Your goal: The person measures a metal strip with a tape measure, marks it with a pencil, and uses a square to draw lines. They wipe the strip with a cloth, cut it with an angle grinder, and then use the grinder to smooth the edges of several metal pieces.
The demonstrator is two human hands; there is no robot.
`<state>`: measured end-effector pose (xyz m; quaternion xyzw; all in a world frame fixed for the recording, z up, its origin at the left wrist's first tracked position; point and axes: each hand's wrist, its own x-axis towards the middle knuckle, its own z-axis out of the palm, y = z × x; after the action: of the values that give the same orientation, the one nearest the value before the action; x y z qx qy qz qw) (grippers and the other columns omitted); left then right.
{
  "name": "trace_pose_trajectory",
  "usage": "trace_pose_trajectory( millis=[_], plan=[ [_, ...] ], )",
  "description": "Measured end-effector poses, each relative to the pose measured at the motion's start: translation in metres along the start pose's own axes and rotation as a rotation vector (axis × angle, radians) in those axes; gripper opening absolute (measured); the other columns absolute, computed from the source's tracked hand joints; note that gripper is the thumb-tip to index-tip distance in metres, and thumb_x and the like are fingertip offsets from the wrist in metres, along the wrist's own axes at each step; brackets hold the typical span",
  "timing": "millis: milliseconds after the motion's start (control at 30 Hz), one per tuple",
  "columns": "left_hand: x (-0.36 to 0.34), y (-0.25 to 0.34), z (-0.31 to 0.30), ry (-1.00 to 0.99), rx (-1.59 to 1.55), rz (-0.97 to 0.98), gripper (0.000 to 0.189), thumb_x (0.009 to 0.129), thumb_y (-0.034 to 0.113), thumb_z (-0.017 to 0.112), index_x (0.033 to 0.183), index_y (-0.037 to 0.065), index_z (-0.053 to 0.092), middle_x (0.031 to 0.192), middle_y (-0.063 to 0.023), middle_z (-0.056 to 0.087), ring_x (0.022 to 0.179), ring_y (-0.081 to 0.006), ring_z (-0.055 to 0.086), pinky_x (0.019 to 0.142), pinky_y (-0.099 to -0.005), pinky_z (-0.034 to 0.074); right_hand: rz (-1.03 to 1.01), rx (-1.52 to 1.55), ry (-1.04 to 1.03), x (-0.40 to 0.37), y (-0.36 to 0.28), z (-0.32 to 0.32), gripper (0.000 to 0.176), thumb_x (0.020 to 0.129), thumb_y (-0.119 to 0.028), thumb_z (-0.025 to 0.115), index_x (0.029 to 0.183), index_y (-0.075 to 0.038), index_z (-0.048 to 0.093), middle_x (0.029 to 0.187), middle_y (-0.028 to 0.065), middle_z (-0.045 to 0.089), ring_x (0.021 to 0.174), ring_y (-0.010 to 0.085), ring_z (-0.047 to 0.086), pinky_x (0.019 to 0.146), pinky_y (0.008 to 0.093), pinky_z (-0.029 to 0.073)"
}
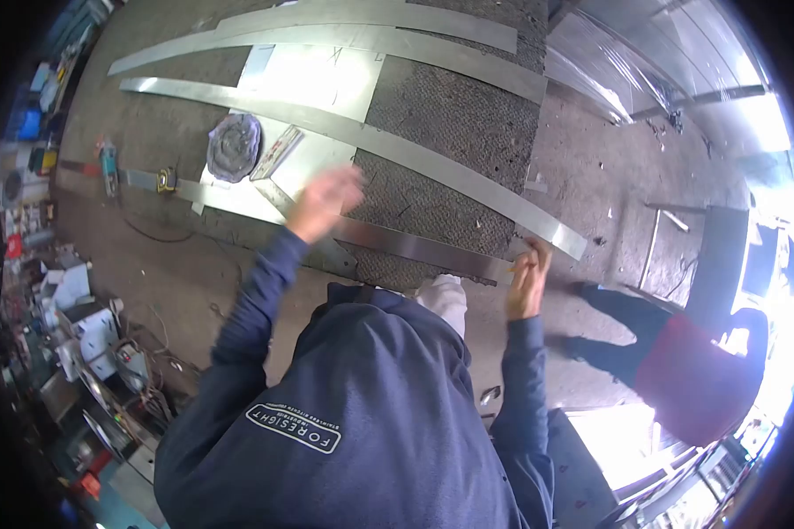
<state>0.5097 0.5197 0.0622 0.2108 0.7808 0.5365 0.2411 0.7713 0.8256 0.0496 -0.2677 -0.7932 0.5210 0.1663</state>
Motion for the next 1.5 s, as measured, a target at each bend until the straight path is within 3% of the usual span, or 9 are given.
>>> trace_pose_trajectory(
  millis=[167, 300, 433, 567, 767, 1100, 1300, 1433, 1500],
  plan=[
    [-0.057, 0.049, 0.131, -0.489, -0.152, 0.236, 0.051, 0.087, 0.028, 0.070, 0.129, 0.004, 0.055, 0.123, -0.0183, 0.062, 0.113, -0.0308, 0.062, 0.091, -0.0374, 0.051, -0.151, -0.030, -0.059, -0.049, -0.078, 0.064, 0.044, 0.101, -0.032, 0.034, 0.110, -0.001, 0.064, 0.144, 0.0179, 0.038, 0.137, 0.0341, 0.034, 0.110, 0.0459, 0.032],
    [-0.058, 0.053, 0.129, -0.672, -0.107, 0.070, 0.041, 0.089, 0.032, 0.067, 0.120, 0.005, 0.060, 0.103, -0.0173, 0.069, 0.095, -0.0322, 0.068, 0.081, -0.0401, 0.053, -0.106, 0.007, -0.090, -0.052, -0.089, 0.078, 0.043, 0.100, -0.032, 0.040, 0.129, -0.003, 0.054, 0.145, 0.0191, 0.037, 0.136, 0.0348, 0.036, 0.109, 0.0440, 0.034],
    [-0.052, 0.027, 0.073, 0.035, 0.298, -0.139, 0.041, 0.089, 0.042, 0.065, 0.105, 0.005, 0.064, 0.088, -0.0167, 0.068, 0.079, -0.0300, 0.067, 0.068, -0.0390, 0.051, -0.081, -0.028, -0.224, -0.052, -0.089, 0.069, 0.050, 0.091, -0.014, 0.060, 0.138, -0.004, 0.045, 0.138, 0.0186, 0.044, 0.119, 0.0311, 0.054, 0.101, 0.0403, 0.043],
    [-0.057, -0.032, -0.004, 0.562, 0.642, -0.309, 0.080, 0.078, 0.060, 0.068, 0.127, -0.002, 0.054, 0.110, -0.0222, 0.063, 0.103, -0.0364, 0.062, 0.085, -0.0447, 0.050, -0.055, -0.063, -0.246, -0.058, -0.066, 0.057, 0.053, 0.086, -0.008, 0.065, 0.135, -0.003, 0.047, 0.130, 0.0174, 0.052, 0.109, 0.0293, 0.060, 0.095, 0.0388, 0.048],
    [-0.053, -0.049, -0.016, 0.625, 0.709, -0.636, 0.111, 0.069, 0.074, 0.066, 0.143, -0.002, 0.034, 0.125, -0.0296, 0.050, 0.111, -0.0449, 0.056, 0.089, -0.0511, 0.048, -0.078, -0.094, -0.340, -0.026, -0.046, 0.028, 0.046, 0.085, -0.003, 0.066, 0.129, -0.002, 0.053, 0.120, 0.0161, 0.060, 0.099, 0.0258, 0.066, 0.084, 0.0360, 0.053],
    [-0.045, -0.058, 0.020, 0.989, 0.556, -0.827, 0.098, 0.067, 0.055, 0.079, 0.141, 0.007, 0.037, 0.119, -0.0271, 0.050, 0.107, -0.0451, 0.056, 0.090, -0.0499, 0.047, -0.315, -0.560, -0.294, 0.148, 0.015, -0.029, 0.029, 0.086, -0.022, 0.069, 0.106, -0.001, 0.064, 0.101, 0.0174, 0.066, 0.094, 0.0346, 0.064, 0.083, 0.0399, 0.050],
    [-0.048, -0.027, 0.075, 1.012, 0.476, -0.971, 0.106, 0.061, 0.051, 0.084, 0.142, 0.004, 0.034, 0.125, -0.0268, 0.048, 0.115, -0.0432, 0.051, 0.096, -0.0479, 0.044, 0.103, -0.483, -0.840, 0.215, 0.064, -0.039, 0.042, 0.089, -0.040, 0.065, 0.084, 0.001, 0.069, 0.078, 0.0156, 0.069, 0.080, 0.0311, 0.069, 0.075, 0.0376, 0.053],
    [-0.068, -0.069, 0.093, 1.108, 0.367, -0.747, 0.101, 0.060, 0.044, 0.086, 0.138, 0.002, 0.037, 0.123, -0.0268, 0.052, 0.115, -0.0411, 0.052, 0.096, -0.0453, 0.044, 0.169, -0.537, -1.110, 0.223, 0.075, -0.024, 0.051, 0.090, -0.043, 0.064, 0.077, 0.006, 0.062, 0.065, 0.0214, 0.058, 0.059, 0.0272, 0.058, 0.060, 0.0408, 0.044],
    [-0.076, -0.075, 0.088, 1.185, 0.293, -0.593, 0.094, 0.060, 0.040, 0.086, 0.134, 0.000, 0.042, 0.120, -0.0268, 0.054, 0.114, -0.0403, 0.054, 0.095, -0.0443, 0.045, 0.089, -0.579, -1.146, 0.219, 0.067, -0.022, 0.054, 0.093, -0.043, 0.060, 0.074, 0.007, 0.058, 0.059, 0.0130, 0.049, 0.059, 0.0150, 0.044, 0.055, 0.0375, 0.038]
  ],
)
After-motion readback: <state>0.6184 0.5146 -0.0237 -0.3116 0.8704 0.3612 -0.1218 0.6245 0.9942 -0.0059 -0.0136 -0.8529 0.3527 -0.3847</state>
